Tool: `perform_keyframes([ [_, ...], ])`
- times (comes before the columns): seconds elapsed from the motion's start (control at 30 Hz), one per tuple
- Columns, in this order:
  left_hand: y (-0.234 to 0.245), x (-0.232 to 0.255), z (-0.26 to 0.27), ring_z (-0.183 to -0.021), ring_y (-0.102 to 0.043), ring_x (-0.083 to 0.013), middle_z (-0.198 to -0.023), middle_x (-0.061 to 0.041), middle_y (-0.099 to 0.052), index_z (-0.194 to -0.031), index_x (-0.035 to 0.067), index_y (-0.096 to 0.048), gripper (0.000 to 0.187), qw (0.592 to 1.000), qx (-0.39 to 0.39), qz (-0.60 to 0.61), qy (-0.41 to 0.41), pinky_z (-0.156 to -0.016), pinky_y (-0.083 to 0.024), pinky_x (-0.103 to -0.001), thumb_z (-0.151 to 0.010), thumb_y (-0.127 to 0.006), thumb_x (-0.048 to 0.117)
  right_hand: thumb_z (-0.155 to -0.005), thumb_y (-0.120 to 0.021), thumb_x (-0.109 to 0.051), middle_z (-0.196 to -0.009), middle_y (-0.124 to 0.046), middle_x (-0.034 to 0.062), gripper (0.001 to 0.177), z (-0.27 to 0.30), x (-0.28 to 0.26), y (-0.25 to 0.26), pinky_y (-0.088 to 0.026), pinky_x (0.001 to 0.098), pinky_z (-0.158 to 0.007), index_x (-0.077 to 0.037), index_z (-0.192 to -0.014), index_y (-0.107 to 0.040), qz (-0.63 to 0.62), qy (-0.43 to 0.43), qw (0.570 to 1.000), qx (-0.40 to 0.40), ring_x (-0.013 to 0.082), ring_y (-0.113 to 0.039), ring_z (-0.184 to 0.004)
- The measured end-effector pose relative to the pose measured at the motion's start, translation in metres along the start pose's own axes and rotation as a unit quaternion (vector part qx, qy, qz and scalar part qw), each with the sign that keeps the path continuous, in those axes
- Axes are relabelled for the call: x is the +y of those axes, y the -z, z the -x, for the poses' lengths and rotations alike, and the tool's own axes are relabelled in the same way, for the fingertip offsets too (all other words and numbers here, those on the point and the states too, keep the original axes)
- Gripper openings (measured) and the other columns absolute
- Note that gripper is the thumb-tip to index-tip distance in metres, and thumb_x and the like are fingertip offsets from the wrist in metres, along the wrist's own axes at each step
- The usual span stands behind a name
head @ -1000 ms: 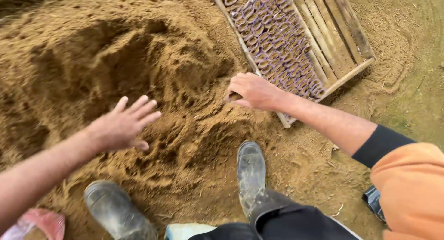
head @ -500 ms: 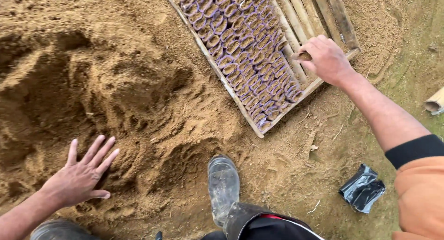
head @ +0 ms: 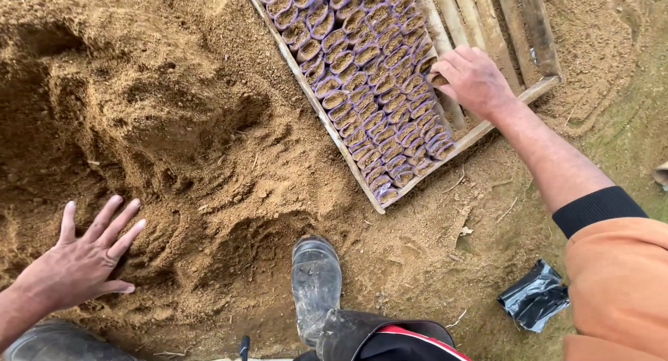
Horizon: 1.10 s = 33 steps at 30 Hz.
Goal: The person scoops a brown granular substance from a pile into a small plastic wrapper, rolls it into a cylindrical rod by hand, and places the finished rod into a wooden tray. The person repeats this process multiple times.
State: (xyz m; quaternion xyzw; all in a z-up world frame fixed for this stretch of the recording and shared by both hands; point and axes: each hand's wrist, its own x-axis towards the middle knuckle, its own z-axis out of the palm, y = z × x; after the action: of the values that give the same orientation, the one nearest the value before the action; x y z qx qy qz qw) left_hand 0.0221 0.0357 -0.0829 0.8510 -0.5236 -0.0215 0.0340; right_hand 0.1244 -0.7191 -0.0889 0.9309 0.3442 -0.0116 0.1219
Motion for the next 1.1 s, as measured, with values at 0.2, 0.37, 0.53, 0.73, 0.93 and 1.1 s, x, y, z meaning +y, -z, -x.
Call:
perform_keyframes([
  [0.2, -0.004, -0.001, 0.002, -0.166, -0.004, -0.0331, -0.179, -0.013, 0.000, -0.158, 0.012, -0.011, 0.126, 1.000, -0.017, 0.005, 0.005, -0.110, -0.025, -0.078, -0.054, -0.028, 0.080, -0.101, -0.073, -0.030, -0.113, -0.071, 0.0035, 0.024, -0.004, 0.003, -0.008, -0.055, 0.0283, -0.090, -0.015, -0.119, -0.068, 0.006, 0.035, 0.999, 0.034, 0.0145, -0.066, -0.104],
  [0.37, -0.004, -0.001, 0.003, -0.165, -0.005, -0.0343, -0.178, -0.012, 0.000, -0.159, 0.012, -0.009, 0.127, 1.000, -0.027, -0.003, 0.007, -0.109, -0.027, -0.078, -0.053, -0.028, 0.081, -0.100, -0.078, -0.026, -0.107, -0.066, 0.0030, 0.018, -0.010, 0.006, -0.012, -0.052, 0.0226, -0.071, -0.016, -0.113, -0.071, -0.027, 0.036, 0.998, 0.048, 0.0135, -0.057, -0.087],
  [0.53, -0.010, -0.001, 0.009, -0.165, -0.007, -0.0350, -0.179, -0.012, -0.002, -0.159, 0.013, -0.012, 0.133, 0.999, -0.037, -0.012, 0.011, -0.110, -0.030, -0.078, -0.048, -0.035, 0.083, -0.086, -0.085, -0.013, -0.114, -0.066, 0.0089, 0.034, -0.015, 0.014, -0.012, -0.059, 0.0267, -0.081, -0.011, -0.116, -0.069, -0.079, 0.029, 0.996, 0.042, 0.0182, -0.062, -0.094],
  [0.73, -0.011, 0.001, 0.010, -0.166, -0.006, -0.0335, -0.179, -0.011, -0.003, -0.160, 0.015, -0.011, 0.128, 1.000, -0.024, -0.001, 0.015, -0.110, -0.028, -0.079, -0.052, -0.029, 0.083, -0.068, -0.093, -0.045, -0.114, -0.064, 0.0050, 0.064, -0.024, 0.024, -0.005, -0.054, 0.0251, -0.079, -0.013, -0.116, -0.066, -0.016, 0.041, 0.999, 0.030, 0.0150, -0.060, -0.097],
  [0.93, -0.012, 0.001, 0.009, -0.166, -0.004, -0.0307, -0.178, -0.008, -0.003, -0.161, 0.015, -0.010, 0.131, 0.999, -0.012, 0.023, 0.021, -0.112, -0.023, -0.078, -0.051, -0.034, 0.081, -0.064, -0.091, -0.049, -0.115, -0.062, 0.0059, 0.072, -0.035, 0.031, -0.002, -0.052, 0.0291, -0.081, -0.011, -0.117, -0.061, -0.007, 0.070, 0.997, 0.024, 0.0182, -0.059, -0.098],
  [1.1, -0.014, 0.002, 0.012, -0.166, -0.003, -0.0311, -0.179, -0.008, 0.000, -0.160, 0.016, -0.009, 0.137, 0.999, -0.027, -0.006, 0.025, -0.111, -0.027, -0.077, -0.045, -0.035, 0.085, -0.059, -0.091, -0.048, -0.118, -0.061, 0.0049, 0.074, -0.039, 0.034, -0.001, -0.051, 0.0337, -0.089, -0.014, -0.118, -0.061, 0.011, 0.069, 0.998, 0.000, 0.0216, -0.061, -0.107],
])
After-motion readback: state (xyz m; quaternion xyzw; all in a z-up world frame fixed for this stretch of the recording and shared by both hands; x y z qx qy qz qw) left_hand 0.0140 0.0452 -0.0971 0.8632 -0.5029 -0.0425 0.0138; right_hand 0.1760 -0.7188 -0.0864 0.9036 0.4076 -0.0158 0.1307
